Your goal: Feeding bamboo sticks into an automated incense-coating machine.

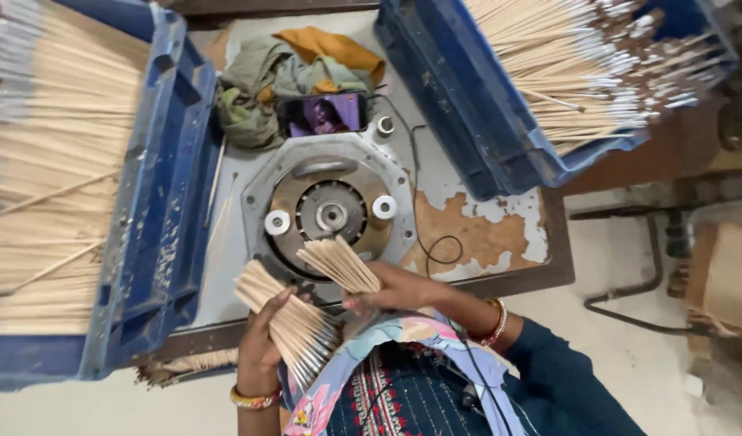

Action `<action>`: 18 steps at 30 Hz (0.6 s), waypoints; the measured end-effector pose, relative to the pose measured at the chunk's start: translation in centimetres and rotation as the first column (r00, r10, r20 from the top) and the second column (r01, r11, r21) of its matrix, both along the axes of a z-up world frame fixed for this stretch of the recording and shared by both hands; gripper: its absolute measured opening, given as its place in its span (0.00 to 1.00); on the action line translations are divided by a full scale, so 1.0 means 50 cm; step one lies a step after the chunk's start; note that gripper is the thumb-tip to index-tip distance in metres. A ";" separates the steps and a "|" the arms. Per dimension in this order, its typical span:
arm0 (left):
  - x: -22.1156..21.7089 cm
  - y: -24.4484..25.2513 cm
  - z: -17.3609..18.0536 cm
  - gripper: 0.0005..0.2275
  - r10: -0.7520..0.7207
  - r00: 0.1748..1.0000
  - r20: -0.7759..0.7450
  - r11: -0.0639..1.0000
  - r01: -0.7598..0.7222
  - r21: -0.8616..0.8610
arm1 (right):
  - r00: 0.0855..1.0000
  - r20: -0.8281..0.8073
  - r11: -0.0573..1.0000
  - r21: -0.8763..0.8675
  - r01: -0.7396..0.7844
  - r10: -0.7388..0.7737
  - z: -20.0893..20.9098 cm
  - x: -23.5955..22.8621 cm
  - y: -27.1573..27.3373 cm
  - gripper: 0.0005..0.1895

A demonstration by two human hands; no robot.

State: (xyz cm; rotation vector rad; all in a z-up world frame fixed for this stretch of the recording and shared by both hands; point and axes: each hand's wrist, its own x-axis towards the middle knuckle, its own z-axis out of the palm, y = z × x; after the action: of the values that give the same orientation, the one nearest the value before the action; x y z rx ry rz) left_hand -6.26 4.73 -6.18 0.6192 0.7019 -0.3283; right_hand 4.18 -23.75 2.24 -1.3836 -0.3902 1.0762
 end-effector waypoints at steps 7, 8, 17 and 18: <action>0.011 -0.004 -0.014 0.16 -0.012 0.999 -0.034 0.982 0.018 0.187 | 0.238 0.854 0.519 -0.479 0.708 0.463 0.336 0.359 -0.296 0.10; 0.016 -0.005 -0.010 0.17 0.000 0.999 -0.039 0.977 0.009 0.215 | 0.161 0.740 0.235 -0.400 0.886 0.653 0.378 0.432 -0.329 0.07; 0.002 -0.010 -0.061 0.20 0.019 1.000 0.016 0.972 -0.022 0.234 | -0.368 0.381 0.466 -0.206 0.860 0.848 0.191 0.872 -0.388 0.05; -0.003 0.003 -0.063 0.20 0.016 1.000 0.024 0.970 -0.022 0.244 | -0.369 0.387 0.466 -0.195 0.863 0.845 0.179 0.888 -0.384 0.05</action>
State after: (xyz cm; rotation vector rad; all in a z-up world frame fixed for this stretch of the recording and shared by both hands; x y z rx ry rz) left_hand -6.43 4.88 -9.35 0.8482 0.7328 -0.2182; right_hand 48.57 -42.97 11.17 -3.3400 -1.1797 -1.2612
